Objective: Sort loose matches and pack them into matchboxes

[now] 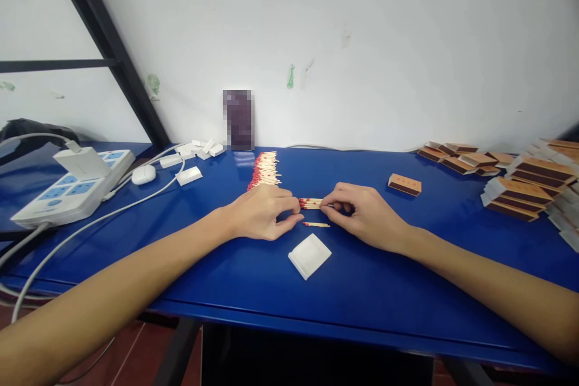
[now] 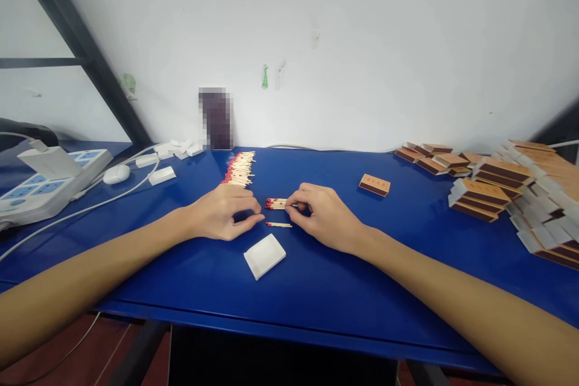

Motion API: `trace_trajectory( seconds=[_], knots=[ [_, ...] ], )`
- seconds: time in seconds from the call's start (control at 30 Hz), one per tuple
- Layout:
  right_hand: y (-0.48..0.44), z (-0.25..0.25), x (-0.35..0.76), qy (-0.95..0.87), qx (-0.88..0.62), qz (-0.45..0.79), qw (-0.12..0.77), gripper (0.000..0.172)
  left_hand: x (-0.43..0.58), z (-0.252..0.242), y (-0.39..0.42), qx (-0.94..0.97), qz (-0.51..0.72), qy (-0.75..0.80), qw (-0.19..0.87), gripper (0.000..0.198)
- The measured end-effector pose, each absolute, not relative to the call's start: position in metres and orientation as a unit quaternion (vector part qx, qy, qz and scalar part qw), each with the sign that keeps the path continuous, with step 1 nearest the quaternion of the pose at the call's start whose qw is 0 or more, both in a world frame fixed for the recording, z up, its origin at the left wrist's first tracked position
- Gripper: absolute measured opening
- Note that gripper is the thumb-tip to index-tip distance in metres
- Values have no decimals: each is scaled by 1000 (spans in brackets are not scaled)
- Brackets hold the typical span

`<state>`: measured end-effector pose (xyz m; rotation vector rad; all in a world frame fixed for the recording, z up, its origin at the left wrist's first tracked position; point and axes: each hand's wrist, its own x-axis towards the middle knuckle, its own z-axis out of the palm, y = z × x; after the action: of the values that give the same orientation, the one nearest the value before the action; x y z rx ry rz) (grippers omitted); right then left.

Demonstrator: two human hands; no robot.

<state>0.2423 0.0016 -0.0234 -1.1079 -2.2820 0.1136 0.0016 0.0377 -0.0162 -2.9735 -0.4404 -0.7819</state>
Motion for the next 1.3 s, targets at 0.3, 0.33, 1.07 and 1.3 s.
trace_trajectory(
  seconds=[0.3, 0.33, 1.07, 1.3],
  knots=[
    [2, -27, 242, -860, -411, 58, 297, 16, -1, -10, 42, -953, -269, -135, 45, 21],
    [2, -27, 242, -860, -411, 64, 295, 16, -1, -9, 42, -952, -270, -135, 44, 21],
    [0, -25, 244, -869, -403, 90, 273, 11, 0, -14, 41, -958, -254, -124, 43, 26],
    [-2, -18, 249, -867, -417, 89, 258, 10, -4, -1, 43, -965, -248, -80, -8, 22]
  ],
)
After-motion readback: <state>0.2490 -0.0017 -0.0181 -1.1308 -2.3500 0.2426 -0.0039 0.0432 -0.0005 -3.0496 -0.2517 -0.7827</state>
